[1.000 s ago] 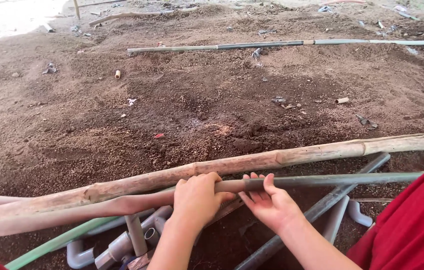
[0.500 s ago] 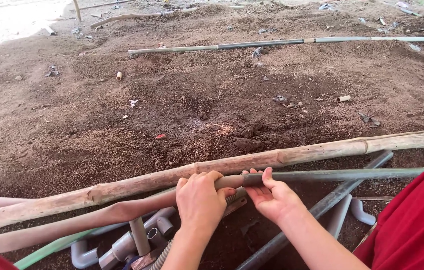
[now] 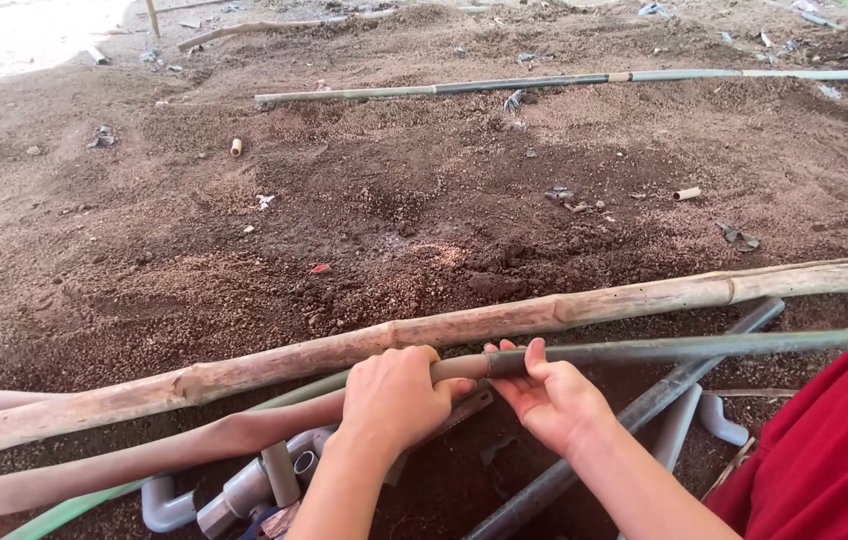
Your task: Connecting various plastic and corrugated pipe segments together by hand in a workshop area.
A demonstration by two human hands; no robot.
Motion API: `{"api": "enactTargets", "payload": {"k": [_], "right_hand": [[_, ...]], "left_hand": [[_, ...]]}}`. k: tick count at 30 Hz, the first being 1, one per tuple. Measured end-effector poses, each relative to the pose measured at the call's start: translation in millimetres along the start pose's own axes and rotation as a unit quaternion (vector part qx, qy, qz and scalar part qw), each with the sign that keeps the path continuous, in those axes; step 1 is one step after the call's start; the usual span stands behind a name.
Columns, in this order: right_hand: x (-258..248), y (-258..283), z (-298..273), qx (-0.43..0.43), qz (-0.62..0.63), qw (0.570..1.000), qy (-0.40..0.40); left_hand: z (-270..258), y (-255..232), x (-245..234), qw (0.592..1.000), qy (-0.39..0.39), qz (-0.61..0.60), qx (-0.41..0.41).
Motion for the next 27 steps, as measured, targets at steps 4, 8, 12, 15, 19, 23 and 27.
{"api": "enactTargets", "payload": {"k": [4, 8, 12, 15, 19, 23, 27], "right_hand": [[-5.2, 0.0, -0.8, -0.011, -0.079, 0.996, 0.036], [-13.0, -6.0, 15.4, -0.011, -0.081, 0.996, 0.039], [-7.5, -7.0, 29.3, -0.009, -0.082, 0.996, 0.018], [2.3, -12.9, 32.7, 0.008, -0.062, 0.998, -0.019], [8.4, -24.0, 23.9, 0.033, -0.077, 0.996, -0.037], [9.6, -25.6, 28.1, 0.042, -0.076, 0.995, -0.043], [16.1, -19.5, 27.4, 0.034, -0.065, 0.997, -0.033]], "left_hand": [[-6.0, 0.9, -0.8, 1.000, 0.012, -0.016, -0.019], [-7.4, 13.2, 15.1, 0.999, 0.029, -0.027, -0.035], [-1.3, 37.5, 42.5, 0.998, -0.060, -0.030, 0.016], [-6.1, 45.5, 47.4, 0.995, -0.091, -0.024, 0.036], [-13.9, 57.2, 75.1, 0.994, -0.107, -0.018, 0.007], [-11.5, 57.9, 82.1, 0.991, -0.129, -0.012, 0.010], [2.3, 53.7, 71.5, 0.992, -0.122, -0.007, 0.017]]}}
Point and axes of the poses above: each hand's wrist, its own z-axis towards the middle knuckle, its own x-axis out of the palm, y = z × x, the point moved 2 cm from there along z, towards the middle knuckle, and after that the axes turned 9 degrees about -z, right-handed, at the moved point
